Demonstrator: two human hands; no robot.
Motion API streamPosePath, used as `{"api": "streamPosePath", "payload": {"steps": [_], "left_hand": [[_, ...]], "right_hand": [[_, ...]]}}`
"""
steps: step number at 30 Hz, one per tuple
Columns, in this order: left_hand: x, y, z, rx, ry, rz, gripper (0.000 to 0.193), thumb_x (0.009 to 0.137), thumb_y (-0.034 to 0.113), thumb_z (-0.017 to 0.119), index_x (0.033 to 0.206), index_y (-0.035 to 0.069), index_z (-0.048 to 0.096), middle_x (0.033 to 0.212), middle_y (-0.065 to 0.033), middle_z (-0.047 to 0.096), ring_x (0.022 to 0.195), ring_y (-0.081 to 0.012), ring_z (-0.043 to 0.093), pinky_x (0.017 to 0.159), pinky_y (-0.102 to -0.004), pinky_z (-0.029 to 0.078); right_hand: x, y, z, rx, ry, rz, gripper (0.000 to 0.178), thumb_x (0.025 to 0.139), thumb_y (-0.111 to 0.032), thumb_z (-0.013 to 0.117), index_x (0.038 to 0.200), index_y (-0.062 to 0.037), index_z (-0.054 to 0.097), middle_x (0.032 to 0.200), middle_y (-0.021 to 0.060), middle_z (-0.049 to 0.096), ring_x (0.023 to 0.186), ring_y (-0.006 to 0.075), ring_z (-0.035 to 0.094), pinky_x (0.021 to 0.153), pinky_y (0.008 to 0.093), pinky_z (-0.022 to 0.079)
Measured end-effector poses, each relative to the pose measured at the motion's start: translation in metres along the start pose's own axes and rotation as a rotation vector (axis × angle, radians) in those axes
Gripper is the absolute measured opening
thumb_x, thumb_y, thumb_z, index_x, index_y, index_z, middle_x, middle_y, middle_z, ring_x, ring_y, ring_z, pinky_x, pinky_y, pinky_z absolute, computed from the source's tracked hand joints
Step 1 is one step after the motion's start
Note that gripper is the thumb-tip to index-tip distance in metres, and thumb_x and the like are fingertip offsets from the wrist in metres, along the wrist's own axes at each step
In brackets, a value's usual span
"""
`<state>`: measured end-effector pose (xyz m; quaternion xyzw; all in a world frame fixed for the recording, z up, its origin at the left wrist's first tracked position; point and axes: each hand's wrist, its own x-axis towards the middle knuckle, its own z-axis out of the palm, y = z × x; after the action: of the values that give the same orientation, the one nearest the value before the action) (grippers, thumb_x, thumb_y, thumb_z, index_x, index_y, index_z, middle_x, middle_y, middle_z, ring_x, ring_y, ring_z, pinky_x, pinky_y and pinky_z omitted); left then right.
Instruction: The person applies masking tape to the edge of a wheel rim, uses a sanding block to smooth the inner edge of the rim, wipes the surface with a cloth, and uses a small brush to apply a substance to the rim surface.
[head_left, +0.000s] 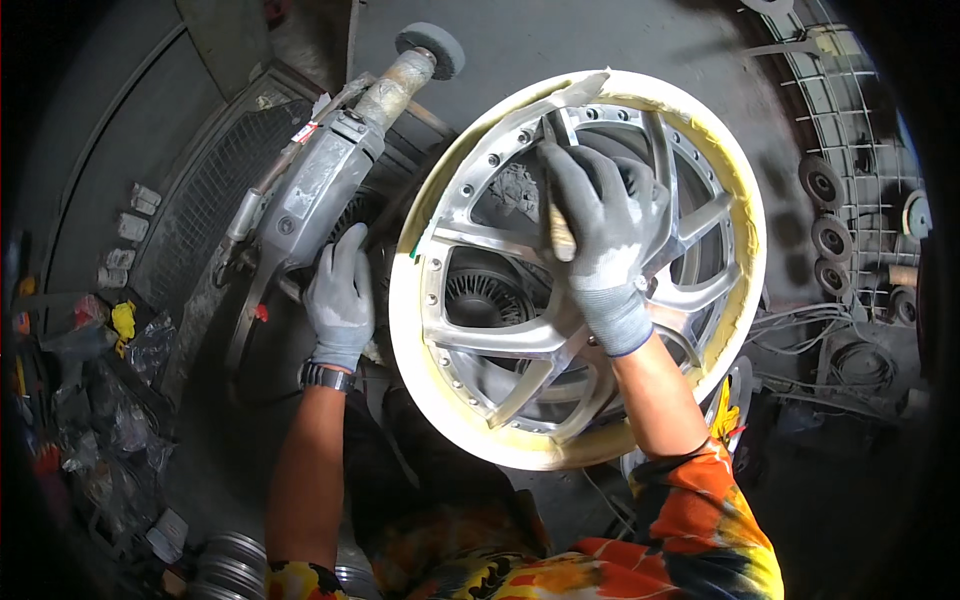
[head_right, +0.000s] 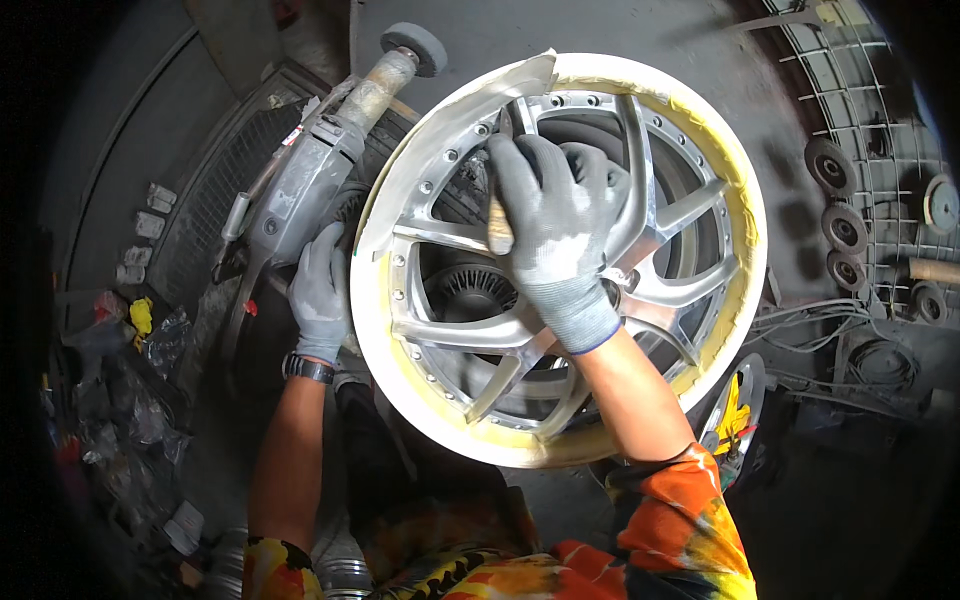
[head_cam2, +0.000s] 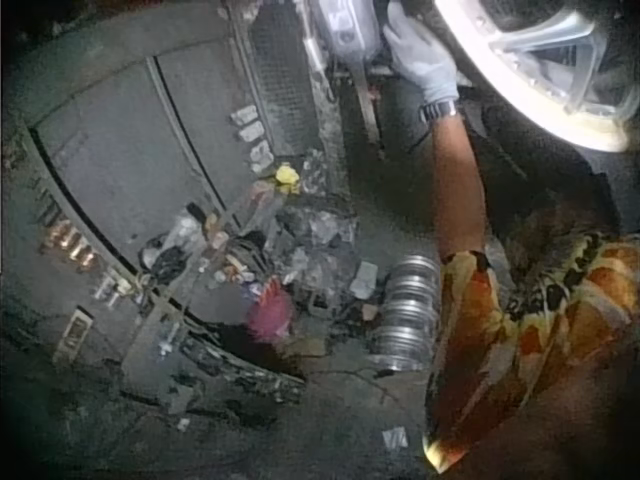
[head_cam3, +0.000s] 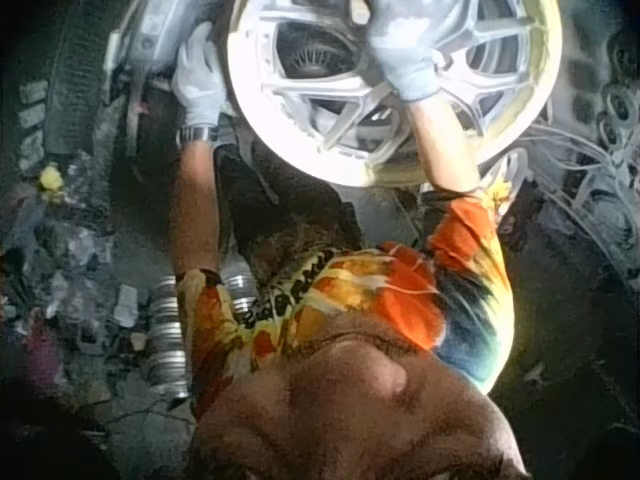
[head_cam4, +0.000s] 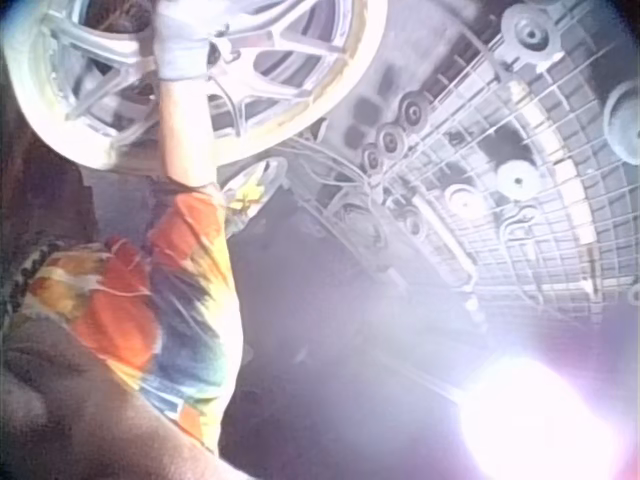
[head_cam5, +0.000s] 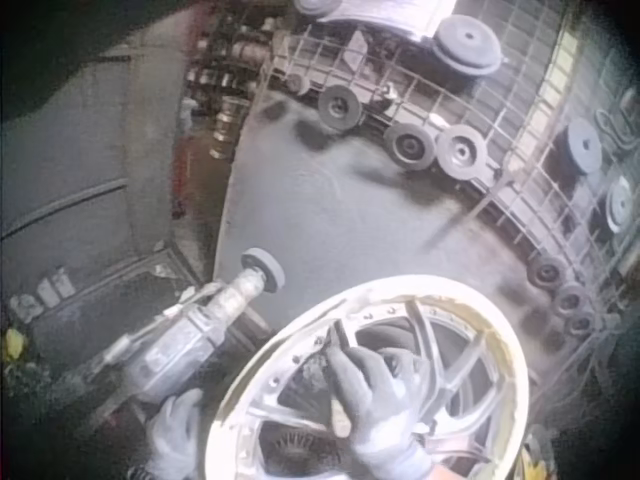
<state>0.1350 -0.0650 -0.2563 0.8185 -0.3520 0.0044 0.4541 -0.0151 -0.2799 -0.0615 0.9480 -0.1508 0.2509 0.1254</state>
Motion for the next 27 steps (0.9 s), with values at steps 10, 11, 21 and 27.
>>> {"api": "streamPosePath", "payload": {"steps": [10,11,21,27], "left_hand": [[0.001,-0.001,-0.002,-0.01,-0.022,0.009,0.036,0.108,0.013,0.06,0.144,0.015,0.066,0.121,-0.0215,0.072,0.108,-0.0471,0.07,0.091,-0.0549,0.058],[0.001,0.001,-0.002,-0.019,-0.033,-0.005,0.036,0.108,0.013,0.06,0.144,0.014,0.067,0.12,-0.0215,0.072,0.107,-0.0473,0.07,0.09,-0.0547,0.058],[0.001,0.0,-0.005,-0.066,-0.085,0.004,0.038,0.106,0.008,0.061,0.143,0.011,0.068,0.107,-0.0211,0.069,0.093,-0.0461,0.07,0.078,-0.0556,0.055],[0.007,0.003,-0.007,-0.087,-0.101,0.06,0.038,0.105,0.005,0.06,0.142,0.008,0.068,0.112,-0.0232,0.071,0.095,-0.0475,0.071,0.08,-0.0544,0.056]], "right_hand": [[0.0,-0.012,0.01,0.083,0.055,0.116,0.053,0.081,-0.016,0.079,0.133,-0.0113,0.072,0.113,0.0069,0.07,0.102,0.0311,0.061,0.092,0.0498,0.041],[0.001,-0.013,0.009,0.077,0.057,0.123,0.053,0.081,-0.016,0.079,0.133,-0.0113,0.072,0.113,0.0069,0.07,0.102,0.0311,0.061,0.092,0.0498,0.041],[0.018,-0.029,0.005,0.202,0.209,0.314,0.028,0.088,0.0,0.08,0.116,-0.0072,0.079,0.101,0.0095,0.077,0.09,0.0301,0.07,0.085,0.0418,0.053],[0.015,-0.046,0.011,0.329,0.271,0.544,0.023,0.092,-0.002,0.081,0.114,-0.0064,0.081,0.101,0.0103,0.08,0.091,0.0276,0.072,0.087,0.0397,0.055]]}}
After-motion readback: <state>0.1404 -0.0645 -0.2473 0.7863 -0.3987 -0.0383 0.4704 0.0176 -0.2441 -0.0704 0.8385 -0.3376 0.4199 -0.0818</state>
